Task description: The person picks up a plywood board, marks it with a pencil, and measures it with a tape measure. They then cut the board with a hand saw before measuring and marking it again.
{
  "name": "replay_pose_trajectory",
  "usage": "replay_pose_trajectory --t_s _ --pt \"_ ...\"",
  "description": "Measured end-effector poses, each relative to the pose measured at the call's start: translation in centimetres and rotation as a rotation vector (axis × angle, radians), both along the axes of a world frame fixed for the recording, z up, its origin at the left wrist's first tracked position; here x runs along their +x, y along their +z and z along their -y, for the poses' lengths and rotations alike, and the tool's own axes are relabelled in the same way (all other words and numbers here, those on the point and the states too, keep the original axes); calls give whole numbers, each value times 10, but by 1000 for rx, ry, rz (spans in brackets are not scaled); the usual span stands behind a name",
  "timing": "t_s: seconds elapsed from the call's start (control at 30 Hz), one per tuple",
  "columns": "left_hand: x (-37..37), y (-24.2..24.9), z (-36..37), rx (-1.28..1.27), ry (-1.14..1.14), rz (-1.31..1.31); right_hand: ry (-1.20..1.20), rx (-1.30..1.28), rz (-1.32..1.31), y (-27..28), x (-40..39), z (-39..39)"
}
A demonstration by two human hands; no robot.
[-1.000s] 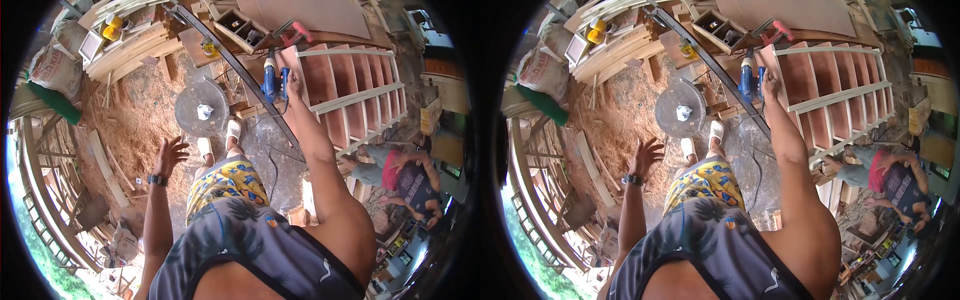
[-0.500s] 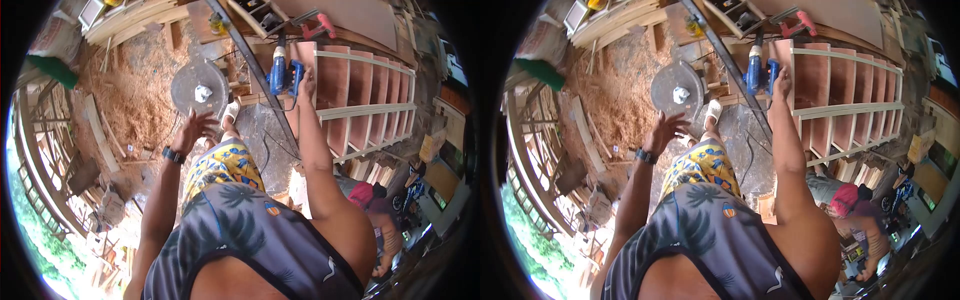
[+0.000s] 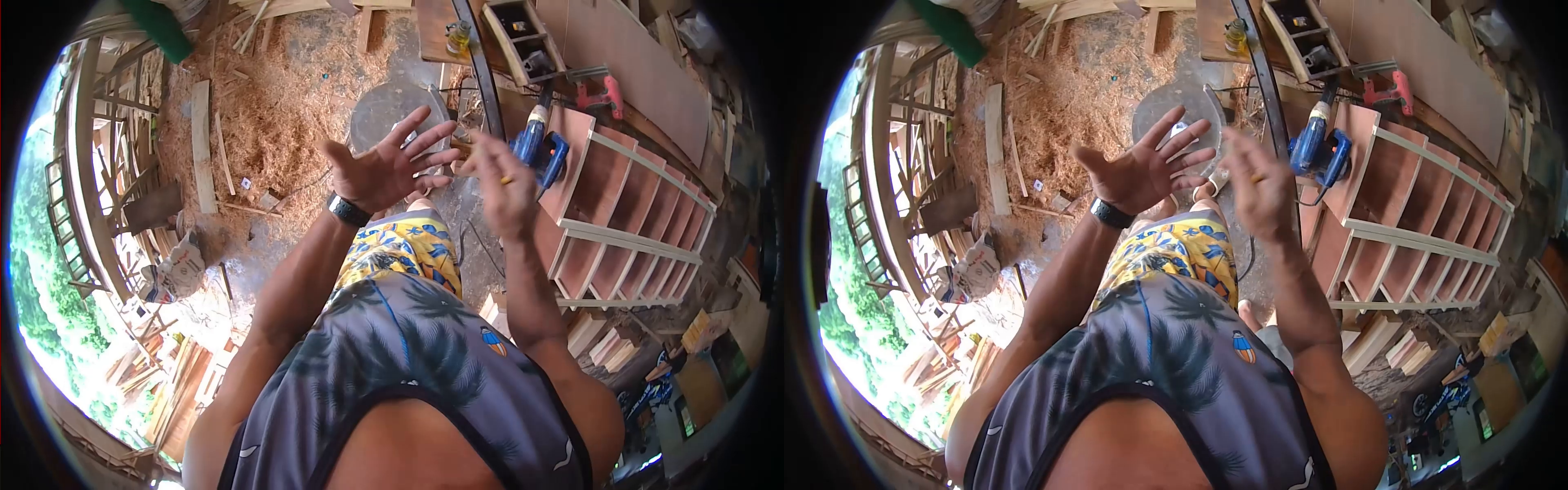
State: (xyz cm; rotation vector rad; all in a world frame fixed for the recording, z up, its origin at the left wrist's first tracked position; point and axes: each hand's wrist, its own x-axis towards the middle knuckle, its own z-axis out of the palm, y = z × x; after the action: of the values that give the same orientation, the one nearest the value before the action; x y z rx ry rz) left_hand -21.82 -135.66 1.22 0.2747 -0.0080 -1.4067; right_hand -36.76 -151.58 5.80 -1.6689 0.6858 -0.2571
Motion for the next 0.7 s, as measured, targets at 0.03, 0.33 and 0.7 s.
replay_pose_trajectory --t_s 0.03,0.33,0.7 --pt "3 4 -2 -7 4 4 53 103 103 5 8 -20" --pt "70 -1 -88 142 166 92 798 112 233 -25 54 -124" --pt "156 -75 -284 657 -182 748 -358 -154 -933 -404 116 -144"
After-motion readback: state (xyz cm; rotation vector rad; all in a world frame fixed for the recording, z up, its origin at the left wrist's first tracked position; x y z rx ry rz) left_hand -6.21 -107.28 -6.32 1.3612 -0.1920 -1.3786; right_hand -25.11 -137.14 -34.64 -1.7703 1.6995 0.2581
